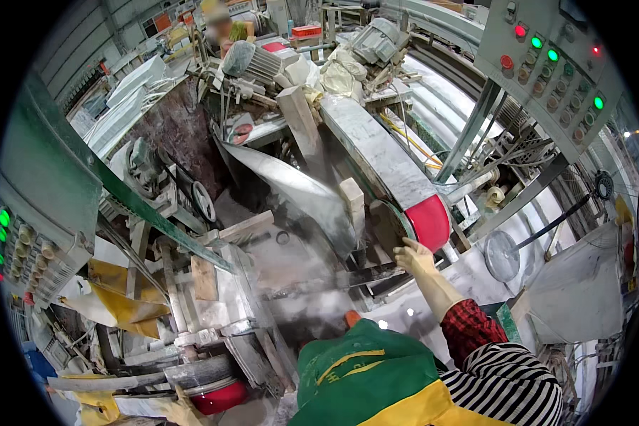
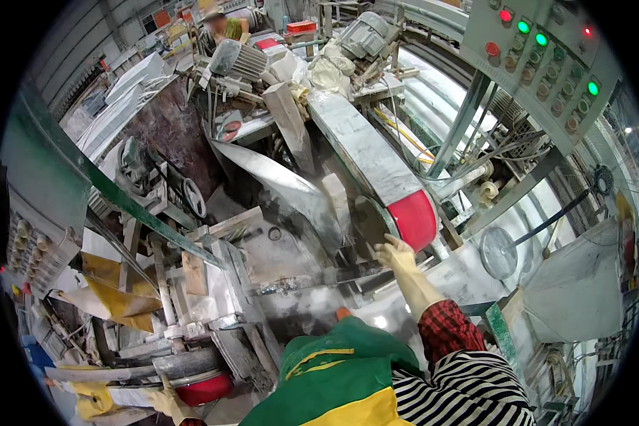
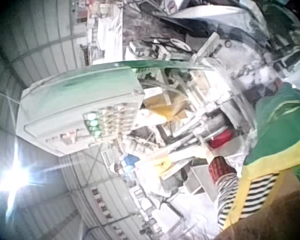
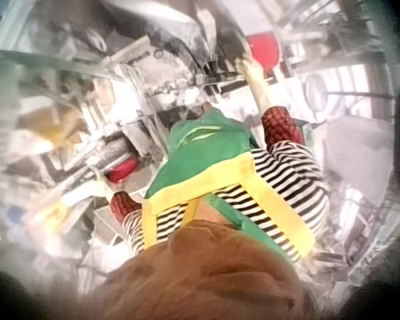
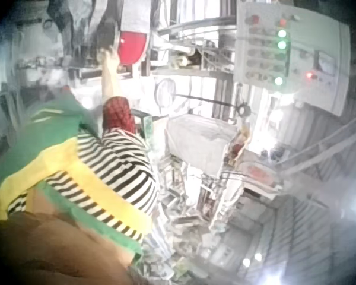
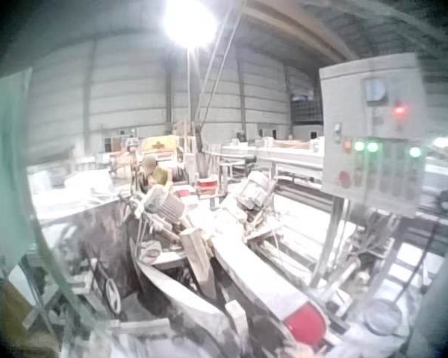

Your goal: The person repeatedly picks up white rectangular blocks and rubs them against a rotating red grinding wheel in a factory setting. The person handles the blocks one at a time, rotating them to grind different sides, while wearing gloves and an apron.

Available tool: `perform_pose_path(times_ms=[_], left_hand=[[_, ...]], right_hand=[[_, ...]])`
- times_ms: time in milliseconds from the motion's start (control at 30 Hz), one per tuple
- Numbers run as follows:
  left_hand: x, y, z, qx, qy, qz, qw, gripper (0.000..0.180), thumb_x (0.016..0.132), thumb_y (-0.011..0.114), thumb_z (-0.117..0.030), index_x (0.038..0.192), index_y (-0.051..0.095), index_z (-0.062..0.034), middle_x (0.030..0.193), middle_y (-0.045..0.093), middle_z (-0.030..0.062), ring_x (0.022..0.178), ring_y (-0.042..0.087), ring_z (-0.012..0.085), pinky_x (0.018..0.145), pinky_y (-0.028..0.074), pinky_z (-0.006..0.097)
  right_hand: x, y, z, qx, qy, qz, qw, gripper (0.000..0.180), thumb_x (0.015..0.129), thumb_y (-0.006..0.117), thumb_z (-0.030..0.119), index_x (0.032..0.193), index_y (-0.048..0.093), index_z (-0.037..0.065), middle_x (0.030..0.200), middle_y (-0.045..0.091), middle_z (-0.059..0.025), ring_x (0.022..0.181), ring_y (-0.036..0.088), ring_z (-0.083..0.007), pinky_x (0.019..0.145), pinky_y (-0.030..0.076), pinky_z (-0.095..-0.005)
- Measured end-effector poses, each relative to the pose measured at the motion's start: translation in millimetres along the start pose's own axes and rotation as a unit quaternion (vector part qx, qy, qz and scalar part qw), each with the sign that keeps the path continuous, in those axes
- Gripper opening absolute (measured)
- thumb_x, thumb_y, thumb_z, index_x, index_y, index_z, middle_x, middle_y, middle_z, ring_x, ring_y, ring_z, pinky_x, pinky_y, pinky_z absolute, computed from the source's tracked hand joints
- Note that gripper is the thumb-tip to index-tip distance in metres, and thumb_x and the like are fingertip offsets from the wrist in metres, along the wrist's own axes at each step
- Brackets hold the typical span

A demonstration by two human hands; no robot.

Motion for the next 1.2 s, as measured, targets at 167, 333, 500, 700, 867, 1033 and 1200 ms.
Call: perform_pose_path(times_ms=[167, 333, 500, 700, 867, 1033, 1200], left_hand=[[17.6, 49.8, 60.3, 0.021, -0.057, -0.061, 0.996, 0.090, 0.083, 0.079, -0.041, 0.152, 0.036, -0.0025, 0.141, 0.051, 0.0277, 0.122, 0.053, 0.0439, 0.104, 0.042, 0.051], [1.7, 69.2, 33.2, -0.020, -0.021, -0.056, 0.998, 0.089, 0.083, 0.079, -0.040, 0.152, 0.035, -0.0028, 0.140, 0.052, 0.0261, 0.122, 0.054, 0.0420, 0.103, 0.043, 0.050], [-24.9, 69.2, 31.1, -0.073, -0.003, -0.066, 0.995, 0.089, 0.084, 0.079, -0.039, 0.152, 0.035, -0.0031, 0.140, 0.053, 0.0246, 0.121, 0.055, 0.0402, 0.102, 0.044, 0.050], [-122.3, 62.1, 9.9, -0.408, -0.089, 0.074, 0.906, 0.084, 0.084, 0.079, -0.031, 0.151, 0.036, -0.0031, 0.139, 0.054, 0.0217, 0.121, 0.056, 0.0360, 0.102, 0.045, 0.047], [-207.3, 0.3, -155.3, -0.742, -0.090, 0.342, 0.570, 0.059, 0.094, 0.070, -0.023, 0.147, 0.046, -0.0125, 0.120, 0.060, 0.0067, 0.101, 0.059, 0.0189, 0.084, 0.049, 0.031], [-260.3, -49.0, -275.4, -0.721, -0.061, 0.550, 0.417, 0.034, 0.100, 0.062, -0.024, 0.131, 0.052, -0.0136, 0.110, 0.060, -0.0050, 0.077, 0.057, 0.0039, 0.057, 0.047, 0.017], [-290.1, -70.1, -323.8, -0.728, 0.061, 0.580, 0.359, 0.068, 0.092, 0.073, -0.031, 0.146, 0.043, -0.0029, 0.134, 0.061, 0.0120, 0.122, 0.060, 0.0235, 0.103, 0.049, 0.037]], right_hand=[[-56.3, -29.0, -79.9, -0.145, 0.130, -0.020, 0.981, 0.050, 0.098, 0.062, 0.016, 0.144, 0.048, 0.005, 0.104, 0.073, -0.0208, 0.078, 0.072, -0.0265, 0.066, 0.059, -0.0359], [-78.3, -69.6, -70.3, -0.204, 0.150, -0.047, 0.966, 0.050, 0.097, 0.059, 0.014, 0.145, 0.047, 0.005, 0.105, 0.073, -0.0191, 0.080, 0.072, -0.0269, 0.068, 0.060, -0.0366], [-51.9, -40.0, -88.3, -0.222, 0.157, -0.034, 0.962, 0.051, 0.098, 0.055, 0.011, 0.147, 0.043, 0.006, 0.105, 0.073, -0.0182, 0.081, 0.072, -0.0253, 0.068, 0.059, -0.0357], [-59.9, 84.7, -130.7, -0.227, 0.172, 0.110, 0.952, 0.047, 0.098, 0.061, 0.012, 0.143, 0.052, 0.004, 0.103, 0.073, -0.0146, 0.080, 0.070, -0.0194, 0.069, 0.059, -0.0327], [-101.7, 217.4, -120.6, -0.097, 0.220, 0.332, 0.912, 0.052, 0.100, 0.063, 0.012, 0.146, 0.044, -0.001, 0.106, 0.072, -0.0114, 0.084, 0.068, -0.0120, 0.077, 0.057, -0.0252], [-165.2, 300.9, -56.7, -0.149, 0.214, 0.405, 0.876, 0.056, 0.098, 0.067, 0.017, 0.148, 0.045, 0.003, 0.111, 0.072, -0.0103, 0.093, 0.066, -0.0103, 0.082, 0.054, -0.0236], [-187.9, 307.0, -2.1, -0.242, 0.031, 0.426, 0.871, 0.064, 0.093, 0.071, 0.013, 0.150, 0.043, 0.004, 0.114, 0.070, -0.0088, 0.098, 0.062, -0.0093, 0.081, 0.051, -0.0238]])
Point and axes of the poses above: each hand's wrist, its own x-axis towards the middle knuckle, its own y-axis out of the palm, z = x × y, the point moved 8 cm from there along x, towards the middle knuckle
